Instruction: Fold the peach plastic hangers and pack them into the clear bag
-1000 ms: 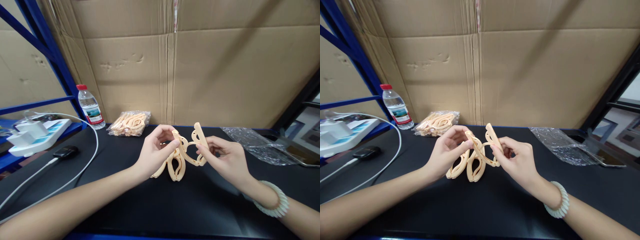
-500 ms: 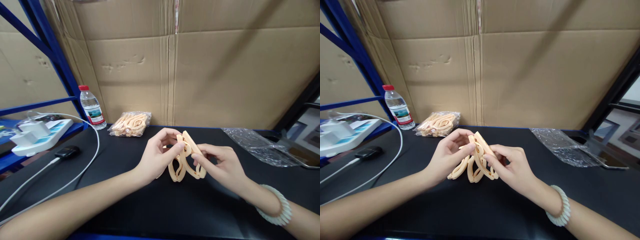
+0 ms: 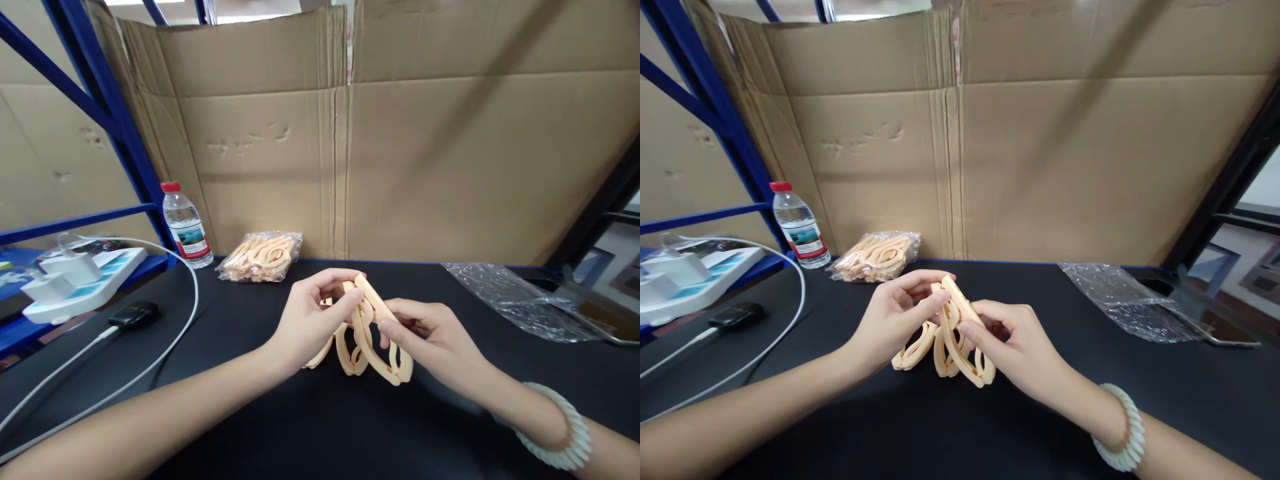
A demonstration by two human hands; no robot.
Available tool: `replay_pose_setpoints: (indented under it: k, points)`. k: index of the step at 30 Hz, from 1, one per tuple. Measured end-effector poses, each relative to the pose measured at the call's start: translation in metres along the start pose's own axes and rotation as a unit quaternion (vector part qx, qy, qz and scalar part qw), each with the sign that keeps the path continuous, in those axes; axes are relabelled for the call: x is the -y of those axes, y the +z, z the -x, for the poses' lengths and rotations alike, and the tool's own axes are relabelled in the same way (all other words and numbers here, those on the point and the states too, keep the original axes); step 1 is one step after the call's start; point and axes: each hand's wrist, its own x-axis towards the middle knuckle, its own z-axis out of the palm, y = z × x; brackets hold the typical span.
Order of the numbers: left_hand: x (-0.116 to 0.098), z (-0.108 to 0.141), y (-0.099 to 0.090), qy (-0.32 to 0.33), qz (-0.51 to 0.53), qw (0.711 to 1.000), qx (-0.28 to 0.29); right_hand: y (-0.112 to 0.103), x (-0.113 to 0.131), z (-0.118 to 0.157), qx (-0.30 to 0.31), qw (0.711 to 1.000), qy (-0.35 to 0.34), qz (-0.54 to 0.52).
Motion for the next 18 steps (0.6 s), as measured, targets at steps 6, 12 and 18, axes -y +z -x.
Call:
replay_pose_setpoints:
  k: [6, 12, 18]
  points:
    - [0.003, -0.002, 0.0, -0.002, 0.0, 1.0, 0.009, 0.002, -0.004, 0.0, -0.009, 1.0, 0.016, 0.006]
    - [-0.005, -0.007, 0.0, 0.043, -0.071, 0.996, 0.031, 0.001, -0.001, -0.005, -0.048, 0.997, 0.004, 0.066]
    - [-0.036, -0.034, -0.011, 0.07, -0.103, 0.99, 0.06, -0.017, 0.0, -0.009, -0.111, 0.993, 0.011, -0.044]
